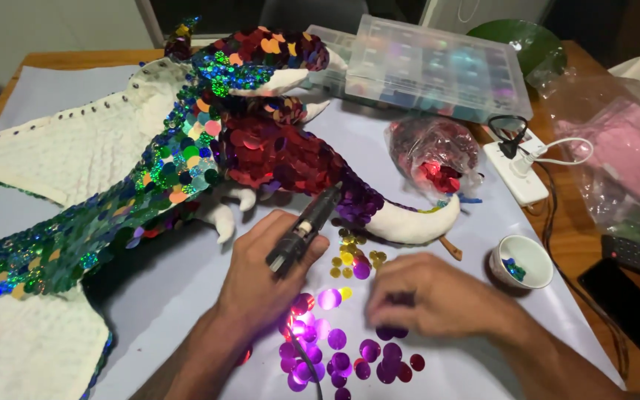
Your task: Applying sequins to a dragon-shaped leather object using a hot glue gun
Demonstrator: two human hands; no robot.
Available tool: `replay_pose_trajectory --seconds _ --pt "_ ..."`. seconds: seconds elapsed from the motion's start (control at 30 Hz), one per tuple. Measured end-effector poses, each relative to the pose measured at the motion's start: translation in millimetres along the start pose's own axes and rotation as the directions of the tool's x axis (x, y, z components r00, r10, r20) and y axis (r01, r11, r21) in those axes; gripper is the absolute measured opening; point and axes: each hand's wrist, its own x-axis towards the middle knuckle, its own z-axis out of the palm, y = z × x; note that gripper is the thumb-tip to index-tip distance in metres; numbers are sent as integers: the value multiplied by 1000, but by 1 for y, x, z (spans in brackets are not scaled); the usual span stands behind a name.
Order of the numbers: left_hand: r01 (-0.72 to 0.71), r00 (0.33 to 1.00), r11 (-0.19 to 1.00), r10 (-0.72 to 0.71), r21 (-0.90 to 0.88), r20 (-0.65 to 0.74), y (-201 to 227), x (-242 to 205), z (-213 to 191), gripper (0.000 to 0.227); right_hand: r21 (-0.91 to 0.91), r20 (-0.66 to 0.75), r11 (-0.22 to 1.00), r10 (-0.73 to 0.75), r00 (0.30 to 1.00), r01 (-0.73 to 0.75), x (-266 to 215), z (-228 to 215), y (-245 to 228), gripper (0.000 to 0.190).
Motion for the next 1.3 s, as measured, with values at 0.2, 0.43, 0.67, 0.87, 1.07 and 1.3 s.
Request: replay_pose_trajectory --seconds 0.2,0.43,0.67,0.87,1.07,1.3 --pt "-44 999 999 44 14 12 -2 -1 1 32 -34 219 978 -195 956 207 1 3 -17 22" --pt "-27 999 999 27 19 43 -6 -4 4 38 -101 200 939 -303 932 327 2 5 -22 21" --pt "-139 990 990 139 -22 6 -3 1 3 28 108 255 994 -15 967 -13 2 9 -15 3" --pt "93 994 990 -86 -107 65 13 1 1 29 605 215 723 253 943 -332 8 16 -11 9" --pt "576 806 773 -482 -265 344 22 3 2 32 792 -43 563 434 900 -234 9 31 6 24" --pt "700 696 682 -583 -215 419 21 3 8 16 871 -221 491 452 864 -34 8 32 9 16"
